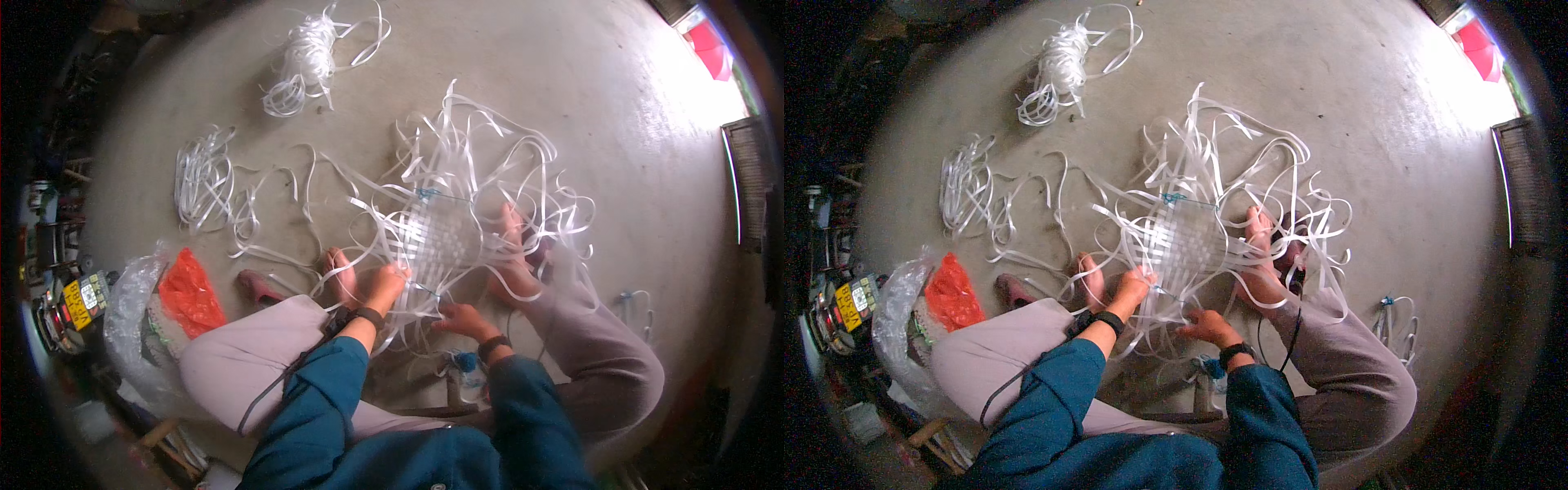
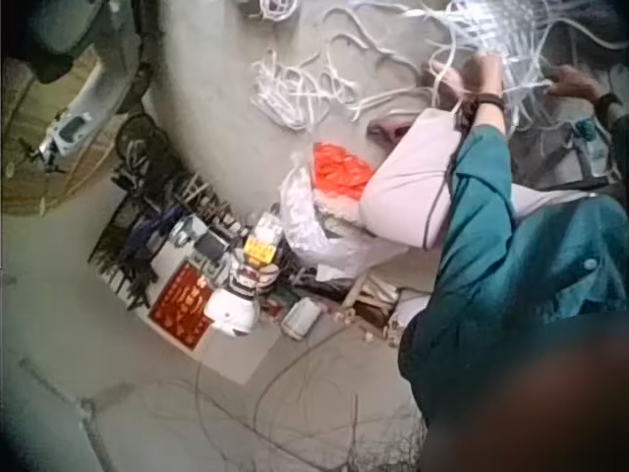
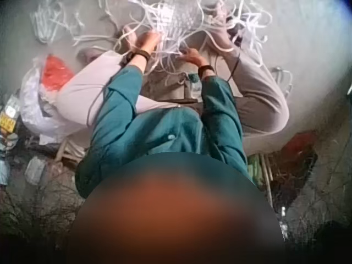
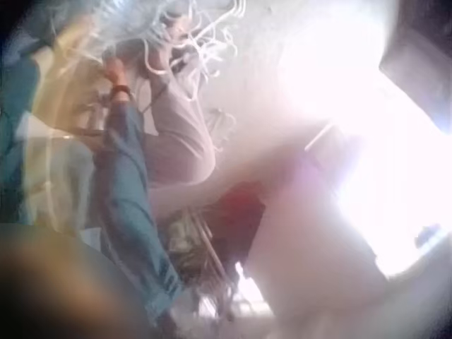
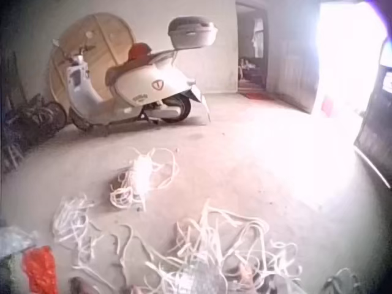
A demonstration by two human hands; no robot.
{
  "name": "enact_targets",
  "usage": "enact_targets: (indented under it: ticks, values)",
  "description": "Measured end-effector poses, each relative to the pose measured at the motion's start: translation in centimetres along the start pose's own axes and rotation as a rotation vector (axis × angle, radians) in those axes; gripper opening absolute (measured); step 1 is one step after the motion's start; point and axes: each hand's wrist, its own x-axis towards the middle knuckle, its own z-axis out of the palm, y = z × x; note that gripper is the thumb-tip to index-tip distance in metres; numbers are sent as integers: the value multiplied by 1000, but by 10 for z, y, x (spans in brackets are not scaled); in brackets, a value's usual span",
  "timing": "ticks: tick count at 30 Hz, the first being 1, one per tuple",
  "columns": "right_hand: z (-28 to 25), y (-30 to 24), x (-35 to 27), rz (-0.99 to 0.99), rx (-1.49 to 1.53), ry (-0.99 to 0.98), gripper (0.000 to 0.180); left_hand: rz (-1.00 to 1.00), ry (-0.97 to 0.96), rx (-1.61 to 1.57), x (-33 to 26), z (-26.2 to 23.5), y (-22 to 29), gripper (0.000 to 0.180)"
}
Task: Weaving a base using white plastic packing strips.
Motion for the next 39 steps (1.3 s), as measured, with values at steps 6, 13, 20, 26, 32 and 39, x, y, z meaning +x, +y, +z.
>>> enact_targets:
  ticks: [6, 13, 20, 26, 32, 39]
  values:
    - [-37, -31, -8, -8, 124, -107, 46, 64, 90, -23, 17, 3, -26, 23]
    - [-32, -48, -5, -55, 251, 518, 31, 48, 93, 111, 3, 2, 1, 30]
    - [-21, -42, 2, -25, 58, 659, 23, 9, 96, -9, -1, 4, -1, 29]
    - [-16, -24, 6, -41, 109, 688, 21, 78, 147, 97, -2, 11, -4, 29]
    - [-14, -17, 15, -44, 238, 818, 22, 29, 167, 199, 4, 16, -11, 28]
    - [-3, -31, 25, 1, 397, 1064, 19, -24, 145, -67, 4, 7, -23, 28]
